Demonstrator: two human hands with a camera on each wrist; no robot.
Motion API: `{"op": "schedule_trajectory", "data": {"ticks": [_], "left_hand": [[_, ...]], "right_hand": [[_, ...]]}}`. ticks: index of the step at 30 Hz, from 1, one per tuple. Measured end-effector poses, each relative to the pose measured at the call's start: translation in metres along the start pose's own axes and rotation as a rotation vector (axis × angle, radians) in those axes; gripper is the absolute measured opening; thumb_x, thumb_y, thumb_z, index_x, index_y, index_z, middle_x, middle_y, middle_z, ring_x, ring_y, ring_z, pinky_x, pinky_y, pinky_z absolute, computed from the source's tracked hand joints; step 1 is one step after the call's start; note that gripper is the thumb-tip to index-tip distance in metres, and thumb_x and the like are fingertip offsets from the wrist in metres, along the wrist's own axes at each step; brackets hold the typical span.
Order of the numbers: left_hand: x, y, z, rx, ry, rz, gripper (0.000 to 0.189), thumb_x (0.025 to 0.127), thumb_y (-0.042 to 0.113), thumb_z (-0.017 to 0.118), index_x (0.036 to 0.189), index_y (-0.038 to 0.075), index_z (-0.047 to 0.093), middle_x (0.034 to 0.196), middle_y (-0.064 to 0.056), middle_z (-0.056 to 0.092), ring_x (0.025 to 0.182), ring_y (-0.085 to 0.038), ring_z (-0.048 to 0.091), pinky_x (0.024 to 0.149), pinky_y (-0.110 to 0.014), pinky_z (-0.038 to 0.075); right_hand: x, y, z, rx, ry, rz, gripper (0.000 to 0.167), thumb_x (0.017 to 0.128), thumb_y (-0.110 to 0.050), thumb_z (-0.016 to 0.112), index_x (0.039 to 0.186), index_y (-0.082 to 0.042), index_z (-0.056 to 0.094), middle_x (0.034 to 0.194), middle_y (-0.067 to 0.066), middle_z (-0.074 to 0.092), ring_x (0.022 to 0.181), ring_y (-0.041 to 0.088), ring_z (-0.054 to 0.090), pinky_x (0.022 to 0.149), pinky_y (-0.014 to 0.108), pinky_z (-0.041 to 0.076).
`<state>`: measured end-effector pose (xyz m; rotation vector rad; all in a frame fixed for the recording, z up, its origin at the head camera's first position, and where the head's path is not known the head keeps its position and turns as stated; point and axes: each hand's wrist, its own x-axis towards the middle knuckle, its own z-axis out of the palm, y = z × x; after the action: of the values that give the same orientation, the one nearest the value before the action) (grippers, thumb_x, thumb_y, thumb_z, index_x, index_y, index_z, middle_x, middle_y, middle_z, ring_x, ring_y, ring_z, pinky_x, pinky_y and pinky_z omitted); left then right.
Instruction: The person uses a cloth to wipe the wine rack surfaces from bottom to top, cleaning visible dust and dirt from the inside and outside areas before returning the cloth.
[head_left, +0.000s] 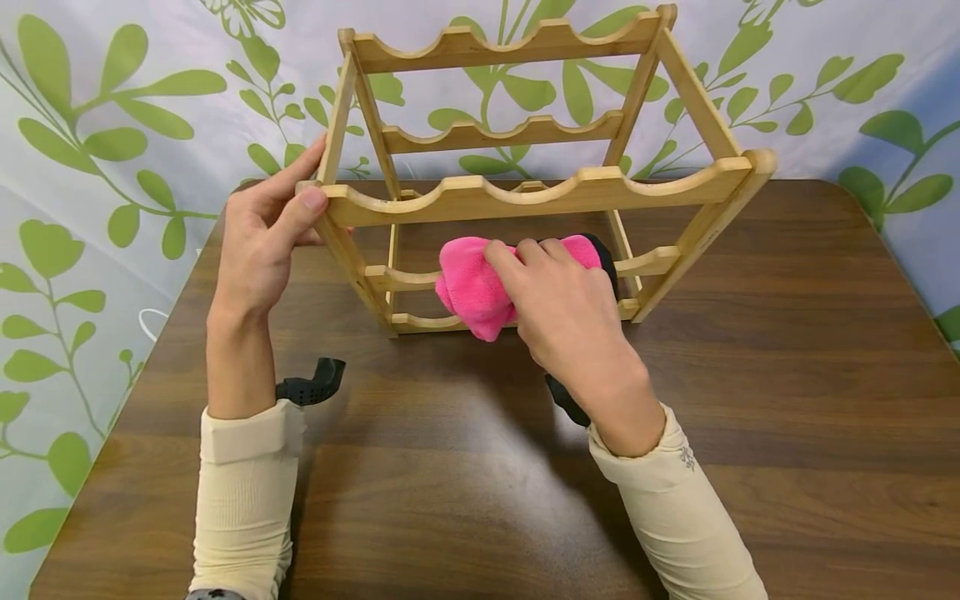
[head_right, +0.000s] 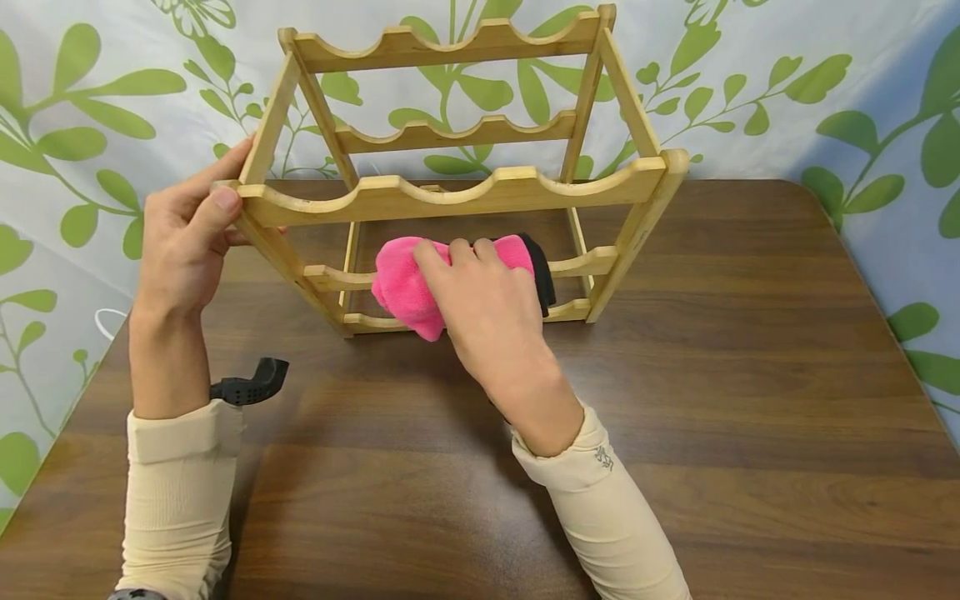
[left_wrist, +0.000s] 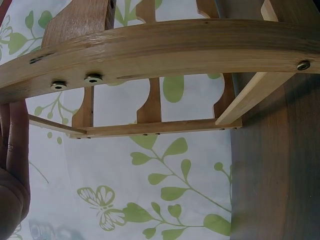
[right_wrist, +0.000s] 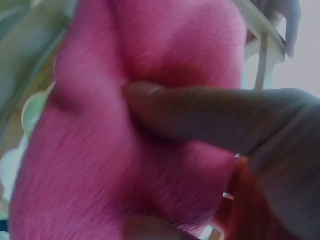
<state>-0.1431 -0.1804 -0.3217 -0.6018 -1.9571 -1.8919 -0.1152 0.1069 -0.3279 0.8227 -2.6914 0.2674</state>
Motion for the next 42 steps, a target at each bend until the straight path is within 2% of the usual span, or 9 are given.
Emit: {"op": "schedule_trajectory", "data": {"ticks": [5, 11, 14, 21, 27, 37, 40, 42], "left_hand": [[0.001, 0.001, 0.002, -0.024, 0.002, -0.009, 0.041, 0.096, 0.013, 0.065, 0.135, 0.001, 0.058, 0.089, -0.01, 0.074, 0.074, -0.016, 0.07, 0.066, -0.025, 0.058], [0.0, 0.002, 0.003, -0.056, 0.01, -0.02, 0.041, 0.096, 0.011, 0.065, 0.134, 0.0, 0.058, 0.089, -0.01, 0.073, 0.075, -0.017, 0.07, 0.067, -0.025, 0.058], [0.0, 0.002, 0.003, -0.063, 0.016, -0.021, 0.04, 0.096, 0.011, 0.064, 0.134, -0.001, 0.058, 0.09, -0.012, 0.072, 0.075, -0.018, 0.071, 0.066, -0.025, 0.058], [-0.001, 0.0, 0.001, -0.114, 0.024, -0.047, 0.04, 0.096, 0.008, 0.063, 0.134, -0.001, 0.057, 0.091, -0.012, 0.073, 0.077, -0.02, 0.07, 0.067, -0.024, 0.058], [0.0, -0.001, 0.003, -0.113, 0.022, -0.042, 0.041, 0.096, 0.009, 0.064, 0.134, -0.002, 0.057, 0.088, -0.011, 0.073, 0.077, -0.019, 0.069, 0.067, -0.023, 0.058], [-0.001, 0.001, 0.003, -0.13, 0.028, -0.047, 0.042, 0.095, 0.011, 0.067, 0.134, -0.001, 0.058, 0.091, -0.013, 0.072, 0.08, -0.021, 0.069, 0.068, -0.024, 0.058], [0.001, -0.001, 0.003, -0.133, 0.061, -0.043, 0.042, 0.094, 0.012, 0.069, 0.131, -0.003, 0.06, 0.098, -0.015, 0.072, 0.082, -0.021, 0.069, 0.069, -0.025, 0.058], [0.001, -0.003, 0.003, -0.123, 0.093, -0.036, 0.04, 0.093, 0.013, 0.069, 0.129, -0.004, 0.062, 0.102, -0.016, 0.071, 0.084, -0.02, 0.069, 0.069, -0.026, 0.058]], "right_hand": [[-0.004, 0.019, -0.012, 0.031, -0.054, 0.044, 0.038, 0.078, 0.006, 0.068, 0.111, -0.013, 0.058, 0.093, 0.008, 0.065, 0.095, 0.03, 0.061, 0.05, 0.05, 0.05], [-0.006, 0.041, -0.02, 0.094, -0.118, 0.076, 0.044, 0.081, 0.0, 0.073, 0.121, -0.015, 0.061, 0.094, 0.008, 0.066, 0.089, 0.03, 0.063, 0.058, 0.051, 0.05], [-0.008, 0.048, -0.024, 0.113, -0.144, 0.093, 0.045, 0.082, 0.0, 0.072, 0.123, -0.014, 0.06, 0.095, 0.009, 0.066, 0.087, 0.029, 0.062, 0.06, 0.051, 0.049], [-0.012, 0.058, -0.029, 0.125, -0.161, 0.119, 0.042, 0.083, 0.002, 0.066, 0.121, -0.014, 0.058, 0.083, 0.007, 0.065, 0.077, 0.029, 0.06, 0.057, 0.049, 0.047], [-0.015, 0.062, -0.033, 0.125, -0.172, 0.157, 0.039, 0.084, 0.001, 0.065, 0.119, -0.015, 0.059, 0.085, 0.005, 0.066, 0.077, 0.029, 0.06, 0.058, 0.05, 0.047], [-0.017, 0.061, -0.04, 0.107, -0.156, 0.156, 0.039, 0.083, 0.004, 0.061, 0.117, -0.014, 0.059, 0.084, 0.005, 0.062, 0.075, 0.027, 0.057, 0.054, 0.047, 0.045], [-0.02, 0.059, -0.045, 0.12, -0.11, 0.117, 0.041, 0.083, 0.003, 0.062, 0.119, -0.014, 0.059, 0.089, 0.005, 0.064, 0.078, 0.025, 0.058, 0.057, 0.047, 0.045], [-0.023, 0.057, -0.05, 0.162, -0.042, 0.075, 0.041, 0.083, 0.002, 0.063, 0.12, -0.014, 0.059, 0.094, 0.007, 0.065, 0.083, 0.025, 0.058, 0.061, 0.048, 0.045]]}}
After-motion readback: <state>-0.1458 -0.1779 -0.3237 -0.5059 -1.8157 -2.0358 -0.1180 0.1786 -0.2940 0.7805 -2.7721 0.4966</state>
